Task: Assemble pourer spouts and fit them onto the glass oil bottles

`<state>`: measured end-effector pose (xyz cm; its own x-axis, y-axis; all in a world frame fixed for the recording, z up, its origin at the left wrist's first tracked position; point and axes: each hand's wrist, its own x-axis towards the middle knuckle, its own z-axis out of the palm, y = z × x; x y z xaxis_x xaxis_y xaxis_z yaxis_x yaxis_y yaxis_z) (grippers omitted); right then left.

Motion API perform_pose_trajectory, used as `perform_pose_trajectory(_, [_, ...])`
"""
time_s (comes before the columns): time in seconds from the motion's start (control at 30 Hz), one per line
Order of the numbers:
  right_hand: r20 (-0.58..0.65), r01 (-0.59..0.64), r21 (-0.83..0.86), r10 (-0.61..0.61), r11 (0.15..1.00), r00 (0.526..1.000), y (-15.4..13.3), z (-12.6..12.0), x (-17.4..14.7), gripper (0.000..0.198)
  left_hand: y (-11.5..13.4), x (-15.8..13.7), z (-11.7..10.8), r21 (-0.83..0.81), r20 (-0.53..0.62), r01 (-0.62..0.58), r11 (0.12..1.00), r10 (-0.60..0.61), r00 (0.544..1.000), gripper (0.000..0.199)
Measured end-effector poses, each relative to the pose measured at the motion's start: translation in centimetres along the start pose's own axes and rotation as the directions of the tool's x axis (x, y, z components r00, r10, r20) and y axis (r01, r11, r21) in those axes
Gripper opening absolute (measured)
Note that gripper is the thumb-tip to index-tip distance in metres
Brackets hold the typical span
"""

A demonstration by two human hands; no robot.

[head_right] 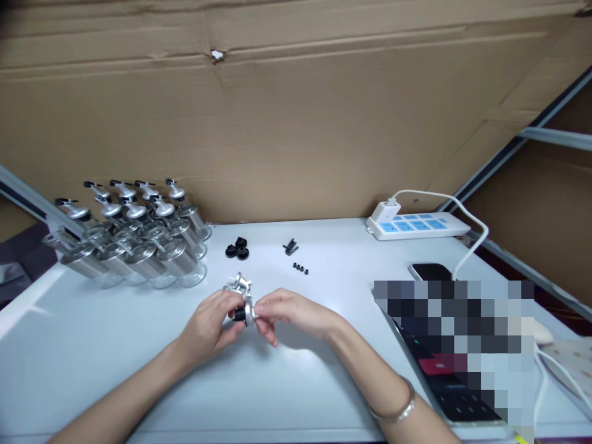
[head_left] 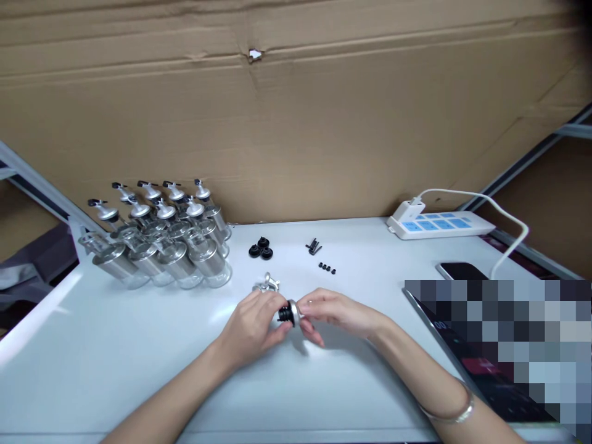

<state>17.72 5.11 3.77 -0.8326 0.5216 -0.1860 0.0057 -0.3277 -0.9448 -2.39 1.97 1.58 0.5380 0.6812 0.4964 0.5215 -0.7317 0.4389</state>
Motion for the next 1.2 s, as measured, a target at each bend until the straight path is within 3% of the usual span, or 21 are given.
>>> perform_pose_trajectory(0.1, [-0.012, 0.009, -0.021, -0.009, 1.000, 1.000, 0.3, 0.0, 0.2, 0.040, -0.5, 0.1, 0.1, 0.086, 0.015, 0.020, 0.996, -0.022, 1.000, 0.031])
perform_pose_trajectory(0.3, [-0.011, 0.034, -0.069, -0.035, 0.997, 0.999, 0.6, 0.7, 0.4, 0.039, -1.1, 0.1, -0.1, 0.176, -0.001, -0.077, 0.981, 0.078, 0.997, 0.046])
perform_pose_trajectory(0.47, [-0.126, 0.076, -0.401, -0.137, 0.913, 0.982, 0.3, 1.5, 0.1, 0.034, -0.8, 0.1, -0.3, 0.181, -0.034, 0.002, 0.984, 0.004, 0.999, 0.041])
perform_pose_trajectory(0.53, [-0.173, 0.076, -0.583, -0.215, 0.809, 0.961, 0.2, 1.8, 0.1, 0.030, -0.7, 0.1, -0.3, 0.173, -0.062, 0.026, 0.985, -0.016, 0.998, 0.038])
perform_pose_trajectory(0.6, [-0.173, 0.100, -0.767, -0.354, 0.633, 0.919, 0.2, 1.9, 0.1, 0.027, -0.6, 0.2, -0.2, 0.145, -0.084, 0.076, 0.987, -0.065, 0.994, 0.037])
perform_pose_trajectory(0.73, [0.046, 0.123, -0.990, -0.670, 0.068, 0.741, 0.4, 1.8, 0.3, 0.026, -0.1, 0.5, -0.2, 0.021, -0.079, 0.225, 0.974, -0.222, 0.972, 0.038])
perform_pose_trajectory(0.83, [0.217, 0.034, -0.967, -0.742, -0.253, 0.635, 0.5, 1.5, 0.2, 0.023, 0.4, 0.8, -0.3, -0.101, -0.039, 0.303, 0.948, -0.308, 0.950, 0.037])
perform_pose_trajectory(0.9, [0.284, 0.001, -0.936, -0.753, -0.352, 0.594, 0.5, 1.4, 0.0, 0.023, 0.7, 1.0, -0.5, -0.198, 0.006, 0.347, 0.917, -0.353, 0.936, 0.034])
perform_pose_trajectory(0.97, [0.325, -0.015, -0.916, -0.765, -0.400, 0.556, 0.5, 1.3, -0.2, 0.022, 0.8, 1.0, -0.6, -0.300, 0.067, 0.380, 0.875, -0.378, 0.923, 0.032])
perform_pose_trajectory(1.2, [0.369, -0.043, -0.899, -0.810, -0.435, 0.456, 0.0, 1.2, -0.8, 0.022, 0.6, 0.3, -0.6, -0.496, 0.192, 0.428, 0.755, -0.385, 0.902, 0.036])
